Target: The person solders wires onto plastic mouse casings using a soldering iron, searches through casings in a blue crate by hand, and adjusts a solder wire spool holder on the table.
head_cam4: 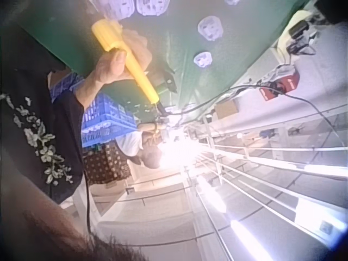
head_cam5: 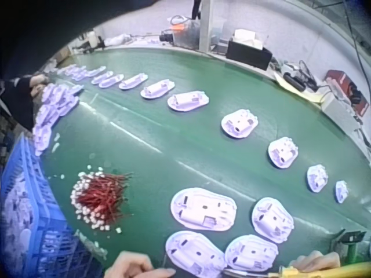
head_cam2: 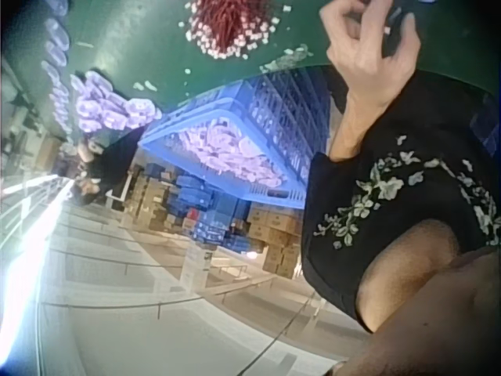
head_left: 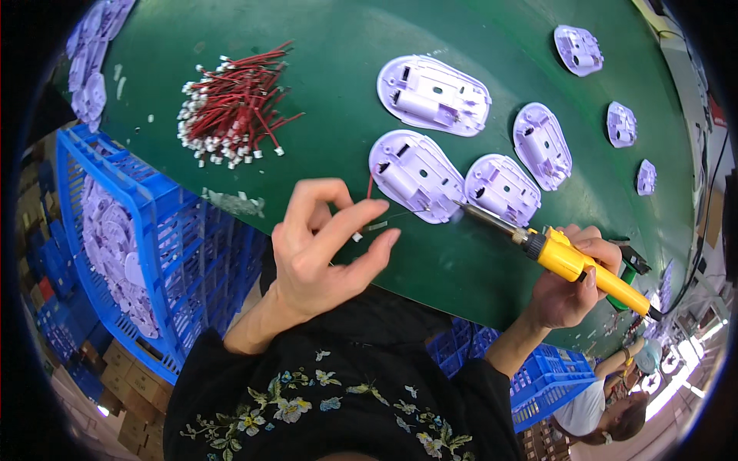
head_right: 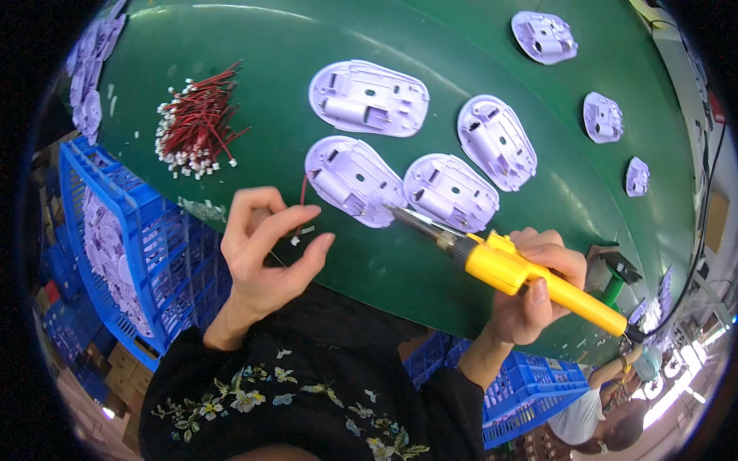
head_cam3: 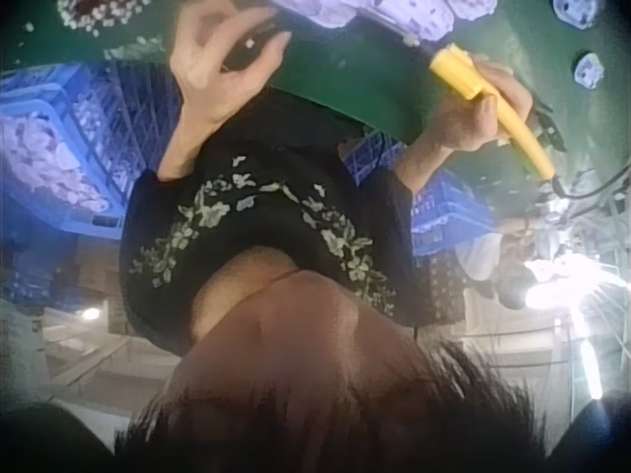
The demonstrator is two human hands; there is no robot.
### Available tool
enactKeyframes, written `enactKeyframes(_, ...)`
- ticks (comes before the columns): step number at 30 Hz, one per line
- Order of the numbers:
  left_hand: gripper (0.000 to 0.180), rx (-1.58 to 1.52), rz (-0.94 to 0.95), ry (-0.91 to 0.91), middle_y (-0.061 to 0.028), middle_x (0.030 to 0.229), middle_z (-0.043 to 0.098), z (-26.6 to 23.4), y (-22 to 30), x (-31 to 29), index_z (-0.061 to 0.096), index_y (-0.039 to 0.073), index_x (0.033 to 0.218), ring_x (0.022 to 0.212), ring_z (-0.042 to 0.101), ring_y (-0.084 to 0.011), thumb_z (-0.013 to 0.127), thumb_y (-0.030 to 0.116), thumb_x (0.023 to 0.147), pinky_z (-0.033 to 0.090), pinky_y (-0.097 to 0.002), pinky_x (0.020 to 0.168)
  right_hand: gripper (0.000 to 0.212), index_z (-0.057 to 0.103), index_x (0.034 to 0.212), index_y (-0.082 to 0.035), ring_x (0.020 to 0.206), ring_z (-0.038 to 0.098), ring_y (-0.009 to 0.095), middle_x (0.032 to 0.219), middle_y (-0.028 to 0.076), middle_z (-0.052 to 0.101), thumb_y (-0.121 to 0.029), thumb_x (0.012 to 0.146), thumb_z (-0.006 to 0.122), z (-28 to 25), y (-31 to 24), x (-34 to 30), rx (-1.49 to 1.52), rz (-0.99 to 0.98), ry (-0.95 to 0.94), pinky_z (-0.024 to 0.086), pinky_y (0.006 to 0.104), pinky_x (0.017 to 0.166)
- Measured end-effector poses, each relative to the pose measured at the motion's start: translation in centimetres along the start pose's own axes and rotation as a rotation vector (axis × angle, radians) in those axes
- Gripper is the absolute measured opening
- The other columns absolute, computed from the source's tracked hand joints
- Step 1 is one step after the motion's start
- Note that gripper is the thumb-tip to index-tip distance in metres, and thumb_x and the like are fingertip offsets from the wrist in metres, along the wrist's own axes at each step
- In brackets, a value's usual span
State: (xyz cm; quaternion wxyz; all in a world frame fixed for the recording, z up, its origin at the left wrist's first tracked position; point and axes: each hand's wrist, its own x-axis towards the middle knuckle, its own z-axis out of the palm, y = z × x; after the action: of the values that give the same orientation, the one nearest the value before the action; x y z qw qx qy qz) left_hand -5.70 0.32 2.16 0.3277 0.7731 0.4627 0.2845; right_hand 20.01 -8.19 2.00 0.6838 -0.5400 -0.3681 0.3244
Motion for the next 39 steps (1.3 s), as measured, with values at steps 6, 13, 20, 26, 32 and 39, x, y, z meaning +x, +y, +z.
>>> enactKeyframes(6,0.022,0.019,-0.027,-0.073,-0.0099,0.084,0.065,-1.3,0.3,-1.1,0.069,0.002,0.090,0.064,0.064,-0.0210,0.078,0.000,0.070,0.050,-0.0284,0.054,0.033,0.050,0.093,0.002,0.065,0.044,0.017,0.075,0.010,0.046,-0.029,0.084,0.058,-0.9,-1.2,-0.6,-0.048,-0.001,0.036,0.038,0.0312,0.062)
enactKeyframes(13,0.018,0.001,0.009,-0.022,-0.0099,0.082,0.067,-2.1,1.3,-1.7,0.069,0.002,0.090,0.062,0.064,-0.0201,0.074,-0.003,0.074,0.049,-0.0274,0.052,0.030,0.050,0.093,0.000,0.066,0.042,0.017,0.075,0.008,0.044,-0.027,0.084,0.058,-0.6,-1.1,-0.9,0.010,-0.006,0.047,0.038,0.0303,0.063)
enactKeyframes(20,0.013,0.235,-0.161,0.283,-0.0051,0.085,0.069,-12.5,3.1,-2.5,0.070,0.001,0.091,0.069,0.063,-0.0110,0.070,-0.003,0.079,0.049,-0.0229,0.057,0.028,0.052,0.095,-0.001,0.064,0.041,0.015,0.077,0.007,0.044,-0.027,0.086,0.056,-1.5,-1.5,-1.3,-0.065,-0.029,0.154,0.036,0.0248,0.058)
enactKeyframes(26,0.020,0.790,-0.560,1.061,0.0007,0.079,0.060,-23.0,-0.5,-8.9,0.069,0.005,0.107,0.056,0.034,-0.0043,0.069,0.011,0.088,0.028,-0.0222,0.048,0.029,0.052,0.096,0.000,0.062,0.041,0.013,0.076,0.006,0.043,-0.028,0.087,0.056,-0.8,-0.9,-0.7,0.000,-0.016,0.152,0.033,0.0238,0.055)
enactKeyframes(32,0.022,0.944,-0.333,0.836,-0.0004,0.092,0.060,-18.6,-2.5,-7.2,0.069,0.007,0.103,0.062,0.037,-0.0084,0.072,0.007,0.082,0.029,-0.0253,0.055,0.028,0.052,0.096,0.000,0.062,0.040,0.013,0.077,0.006,0.043,-0.026,0.087,0.056,0.1,-0.9,-0.7,0.004,-0.024,0.211,0.034,0.0241,0.056)
enactKeyframes(39,0.018,0.386,-0.164,0.381,-0.0071,0.083,0.062,-4.6,-1.8,2.5,0.067,0.005,0.088,0.066,0.061,-0.0199,0.077,0.014,0.077,0.045,-0.0337,0.056,0.028,0.052,0.096,0.000,0.062,0.042,0.012,0.078,0.006,0.044,-0.027,0.088,0.055,-0.9,-0.9,-0.8,-0.042,-0.028,0.181,0.033,0.0216,0.052)
